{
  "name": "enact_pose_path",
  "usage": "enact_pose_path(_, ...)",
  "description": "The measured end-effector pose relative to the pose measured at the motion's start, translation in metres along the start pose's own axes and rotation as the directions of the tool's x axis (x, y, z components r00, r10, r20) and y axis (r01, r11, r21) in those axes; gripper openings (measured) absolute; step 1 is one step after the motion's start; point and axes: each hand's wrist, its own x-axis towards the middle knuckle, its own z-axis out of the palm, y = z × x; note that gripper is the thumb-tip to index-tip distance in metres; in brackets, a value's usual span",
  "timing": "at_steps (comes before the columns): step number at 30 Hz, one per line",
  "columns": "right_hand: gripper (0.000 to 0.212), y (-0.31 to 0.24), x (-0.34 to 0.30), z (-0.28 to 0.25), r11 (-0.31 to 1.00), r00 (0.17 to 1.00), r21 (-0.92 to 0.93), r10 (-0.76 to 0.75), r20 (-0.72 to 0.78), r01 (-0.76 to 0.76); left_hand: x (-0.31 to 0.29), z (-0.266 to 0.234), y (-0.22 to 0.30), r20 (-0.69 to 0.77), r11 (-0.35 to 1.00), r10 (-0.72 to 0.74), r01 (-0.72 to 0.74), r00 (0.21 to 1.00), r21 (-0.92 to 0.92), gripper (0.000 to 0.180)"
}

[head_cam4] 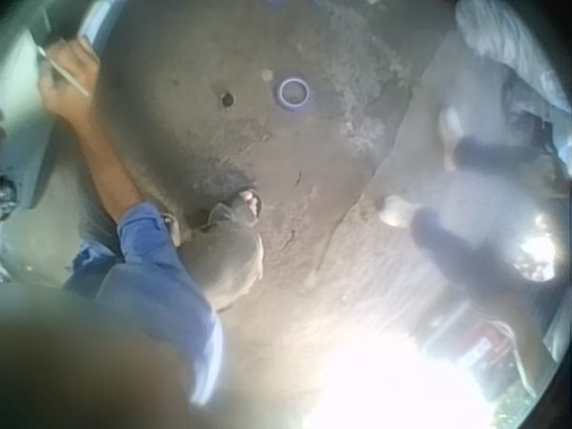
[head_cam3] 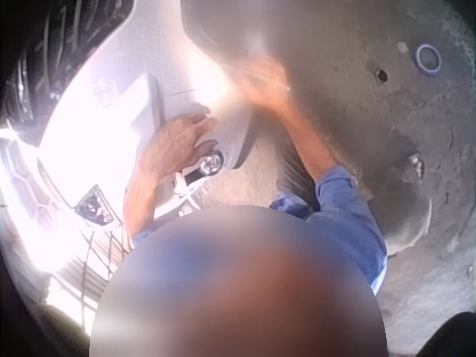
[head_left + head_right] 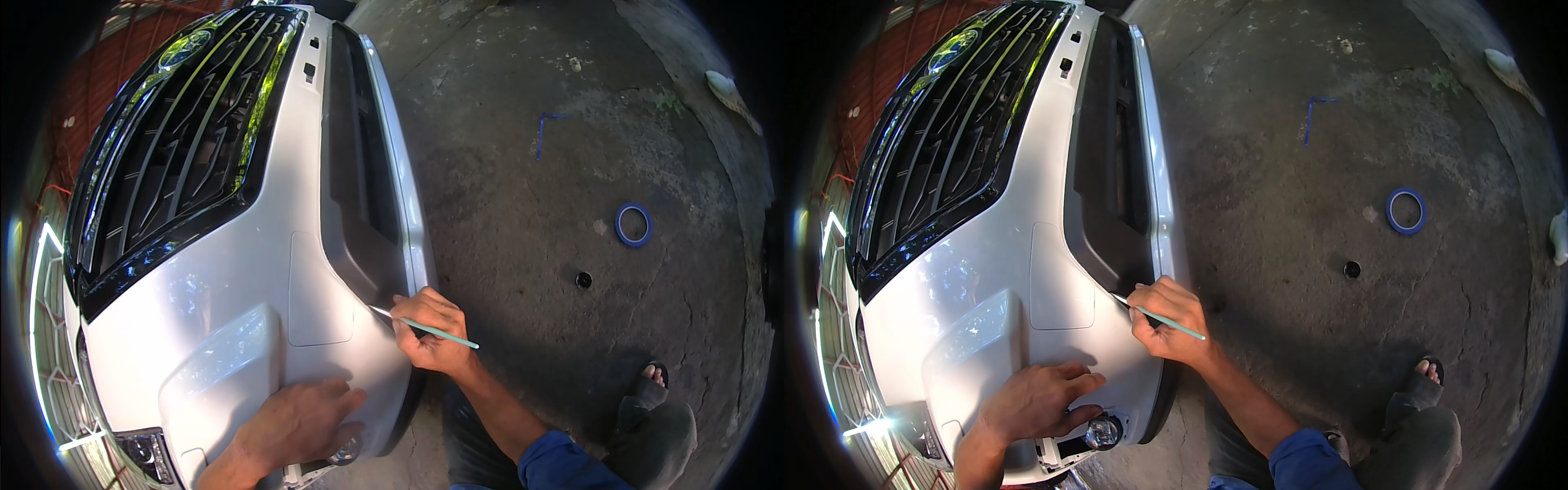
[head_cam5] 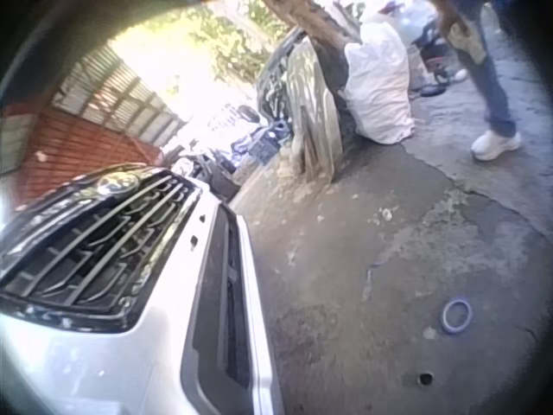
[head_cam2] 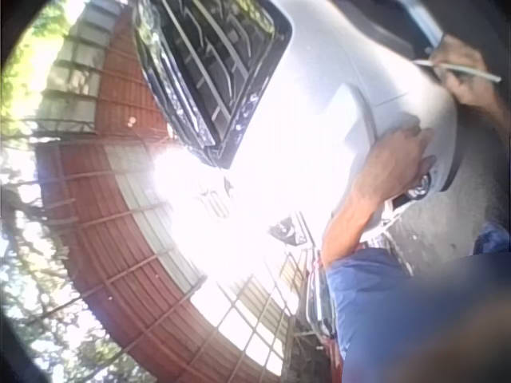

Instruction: The person mixes dark paint in a small container with a stick, then uses a fine brush to apply the paint to a small area on the front bumper of a white car. The person repeatedly dips the brush into the paint and carefully applies it to the same spot.

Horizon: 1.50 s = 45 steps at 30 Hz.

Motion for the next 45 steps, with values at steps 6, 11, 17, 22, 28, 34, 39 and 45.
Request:
enact_pose_path(6, 0.011, 0.0001, 0.0001, -0.0005, 1.0, 1.0, 0.001, -0.002, 0.007, 0.002, -0.0002, -0.0006, 0.0007, 0.012, 1.0, -0.006, 0.006, 1.0, -0.002, 0.037)
enact_pose_path(11, 0.012, -0.0008, 0.0004, -0.0008, 1.0, 1.0, 0.022, 0.004, 0.0, -0.004, 0.0001, -0.001, 0.0008, 0.014, 1.0, -0.008, 0.008, 1.0, -0.002, 0.037)
enact_pose_path(17, 0.012, -0.0008, 0.0007, -0.0017, 1.0, 1.0, 0.028, -0.002, 0.011, 0.001, 0.0003, -0.0015, 0.0004, 0.029, 1.0, -0.015, 0.015, 0.999, -0.007, 0.037)
enact_pose_path(22, 0.012, 0.0, 0.0007, 0.0001, 1.0, 1.0, 0.02, -0.014, -0.002, 0.015, 0.0004, -0.0013, 0.0003, 0.032, 1.0, -0.015, 0.015, 0.999, -0.004, 0.039)
enact_pose_path(28, 0.012, -0.0007, 0.0006, -0.0004, 1.0, 1.0, 0.014, -0.013, 0.0, 0.013, -0.0001, -0.0009, 0.0005, 0.036, 1.0, -0.022, 0.021, 0.999, 0.014, 0.039)
enact_pose_path(34, 0.012, -0.0011, 0.0002, -0.0009, 1.0, 1.0, 0.01, 0.005, 0.009, -0.005, 0.0001, -0.0009, 0.0005, 0.028, 1.0, -0.011, 0.011, 1.0, 0.011, 0.04)
enact_pose_path(39, 0.011, -0.0008, 0.0011, -0.0016, 1.0, 1.0, 0.003, -0.003, 0.018, 0.003, -0.0001, -0.0013, 0.0009, 0.024, 1.0, -0.023, 0.023, 0.999, 0.001, 0.039)
enact_pose_path(45, 0.01, -0.0023, 0.0018, -0.0019, 1.0, 1.0, 0.001, 0.003, 0.016, -0.003, -0.0003, -0.0024, 0.0014, 0.027, 1.0, -0.02, 0.02, 0.999, 0.0, 0.039)
